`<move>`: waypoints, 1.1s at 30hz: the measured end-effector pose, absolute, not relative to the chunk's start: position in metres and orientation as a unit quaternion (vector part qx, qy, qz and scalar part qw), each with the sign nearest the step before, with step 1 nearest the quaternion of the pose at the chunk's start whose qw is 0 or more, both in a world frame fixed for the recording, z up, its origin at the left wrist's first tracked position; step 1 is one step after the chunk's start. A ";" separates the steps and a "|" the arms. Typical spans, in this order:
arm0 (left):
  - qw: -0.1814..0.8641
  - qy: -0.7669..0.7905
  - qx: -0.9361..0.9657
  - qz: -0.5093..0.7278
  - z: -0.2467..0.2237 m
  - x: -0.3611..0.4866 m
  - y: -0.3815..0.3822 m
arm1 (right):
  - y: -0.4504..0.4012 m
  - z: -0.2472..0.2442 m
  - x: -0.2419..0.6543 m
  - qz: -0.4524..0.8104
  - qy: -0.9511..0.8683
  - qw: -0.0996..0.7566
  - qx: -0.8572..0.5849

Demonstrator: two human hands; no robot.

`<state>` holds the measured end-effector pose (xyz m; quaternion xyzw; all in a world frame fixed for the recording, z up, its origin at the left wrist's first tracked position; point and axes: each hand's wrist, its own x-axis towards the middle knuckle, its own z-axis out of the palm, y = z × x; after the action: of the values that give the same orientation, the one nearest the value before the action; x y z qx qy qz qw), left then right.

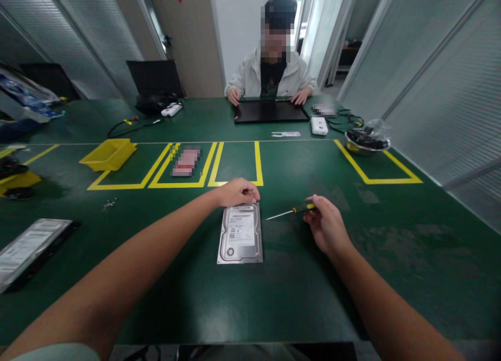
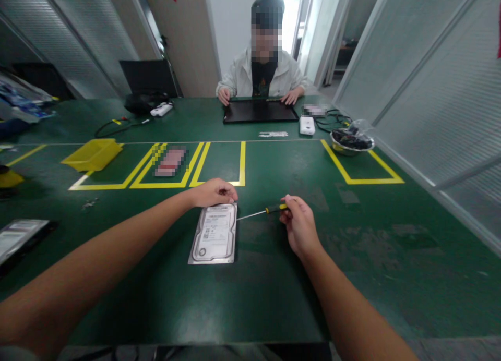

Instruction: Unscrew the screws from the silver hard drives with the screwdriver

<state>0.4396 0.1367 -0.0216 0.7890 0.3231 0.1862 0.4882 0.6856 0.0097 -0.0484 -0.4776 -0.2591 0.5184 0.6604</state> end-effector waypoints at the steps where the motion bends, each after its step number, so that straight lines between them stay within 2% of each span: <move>1: 0.502 0.322 0.783 0.175 -0.022 0.441 0.138 | 0.010 -0.049 0.686 0.518 -0.259 0.660 -0.478; 8: 0.575 0.326 0.747 0.076 -0.022 0.445 0.151 | 0.009 -0.048 0.687 0.515 -0.265 0.658 -0.481; 24: 0.571 0.314 0.758 0.019 -0.016 0.453 0.157 | 0.008 -0.047 0.687 0.513 -0.275 0.657 -0.480; 33: 0.605 0.331 0.723 0.035 -0.015 0.457 0.153 | 0.007 -0.046 0.688 0.514 -0.270 0.656 -0.482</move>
<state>0.4566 0.1529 -0.0152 0.7230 0.3309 0.0346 0.6054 0.6881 0.0071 -0.0465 -0.4819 -0.2704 0.5135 0.6565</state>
